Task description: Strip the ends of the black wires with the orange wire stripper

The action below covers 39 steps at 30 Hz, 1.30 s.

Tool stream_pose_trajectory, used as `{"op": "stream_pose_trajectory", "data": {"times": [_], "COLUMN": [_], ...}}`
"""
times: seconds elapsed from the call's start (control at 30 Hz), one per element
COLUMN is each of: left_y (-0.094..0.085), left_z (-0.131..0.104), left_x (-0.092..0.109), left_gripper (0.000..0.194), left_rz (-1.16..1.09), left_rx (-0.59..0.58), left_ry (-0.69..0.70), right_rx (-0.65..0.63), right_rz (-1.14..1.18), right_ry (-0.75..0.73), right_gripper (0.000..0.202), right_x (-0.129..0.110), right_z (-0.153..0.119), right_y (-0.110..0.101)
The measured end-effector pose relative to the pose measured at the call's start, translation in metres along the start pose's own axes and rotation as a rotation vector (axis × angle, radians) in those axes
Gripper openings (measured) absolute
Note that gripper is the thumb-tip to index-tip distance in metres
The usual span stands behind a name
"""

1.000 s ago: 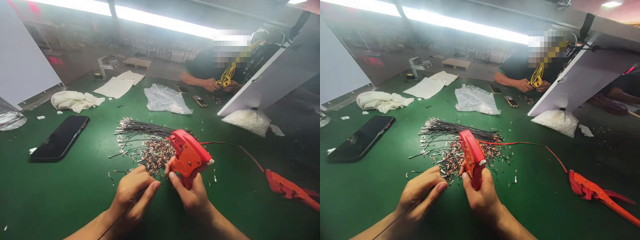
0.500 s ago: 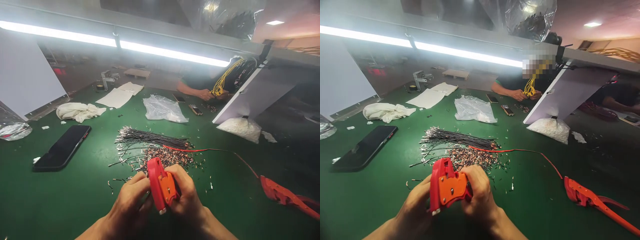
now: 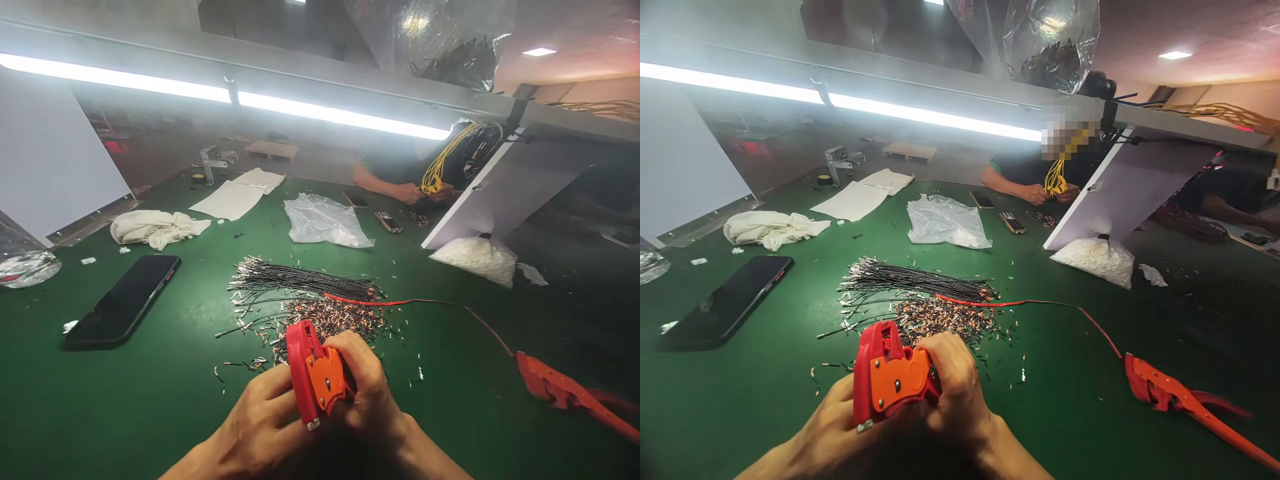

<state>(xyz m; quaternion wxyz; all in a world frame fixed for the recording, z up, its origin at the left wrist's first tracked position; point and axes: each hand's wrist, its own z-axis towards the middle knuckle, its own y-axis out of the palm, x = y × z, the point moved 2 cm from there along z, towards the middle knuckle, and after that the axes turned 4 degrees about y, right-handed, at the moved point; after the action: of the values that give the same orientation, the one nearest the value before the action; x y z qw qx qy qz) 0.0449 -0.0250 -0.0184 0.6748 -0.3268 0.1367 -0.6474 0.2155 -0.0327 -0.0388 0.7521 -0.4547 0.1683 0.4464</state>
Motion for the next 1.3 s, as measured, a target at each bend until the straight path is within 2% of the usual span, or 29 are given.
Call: {"op": "stream_pose_trajectory", "data": {"times": [0.1, 0.27, 0.37, 0.5, 0.67, 0.8, 0.87, 0.97, 1.07, 1.23, 1.3], "left_y": [-0.002, -0.007, -0.009, -0.008, -0.007, -0.013, -0.017, -0.024, -0.027, -0.030, -0.034], "left_z": [0.002, 0.001, -0.001, -0.004, -0.006, -0.005, -0.005, -0.003, 0.001, 0.005, 0.005], "left_x": [0.003, 0.001, -0.004, -0.010, -0.014, -0.019, -0.021, -0.022, -0.018, -0.007, -0.003], "left_gripper": [0.018, 0.022, 0.022, 0.019, 0.014, 0.012, 0.012, 0.017, 0.020, 0.019, 0.018], "left_rz": [-0.037, 0.104, 0.120, 0.077, 0.055, 0.003, 0.000, 0.039, 0.107, 0.259, 0.333], "left_rx": [0.005, 0.109, 0.172, 0.161, 0.106, 0.262, 0.296, 0.301, 0.307, 0.307, 0.291], "left_ry": [0.035, 0.067, -0.003, -0.148, -0.356, -0.473, -0.501, -0.424, -0.287, -0.136, -0.103], "right_rx": [-0.001, -0.015, -0.008, 0.015, 0.014, -0.031, -0.028, -0.016, -0.081, -0.255, -0.297], "right_rz": [-0.004, -0.017, -0.013, 0.020, 0.140, 0.306, 0.400, 0.544, 0.716, 1.314, 1.431], "right_ry": [-0.001, -0.024, -0.021, 0.026, 0.167, 0.379, 0.485, 0.600, 0.667, 0.769, 0.784], "right_gripper": [0.027, 0.034, 0.037, 0.040, 0.035, 0.016, 0.012, 0.013, 0.018, 0.023, 0.024], "right_x": [-0.001, 0.001, 0.002, 0.004, 0.003, 0.004, 0.007, 0.009, 0.005, -0.007, -0.009], "right_z": [-0.001, -0.001, -0.001, 0.000, 0.001, -0.003, -0.003, 0.000, 0.004, 0.003, -0.001], "right_y": [0.001, 0.002, 0.001, -0.001, -0.005, -0.005, -0.007, -0.011, -0.014, -0.007, -0.005]}}
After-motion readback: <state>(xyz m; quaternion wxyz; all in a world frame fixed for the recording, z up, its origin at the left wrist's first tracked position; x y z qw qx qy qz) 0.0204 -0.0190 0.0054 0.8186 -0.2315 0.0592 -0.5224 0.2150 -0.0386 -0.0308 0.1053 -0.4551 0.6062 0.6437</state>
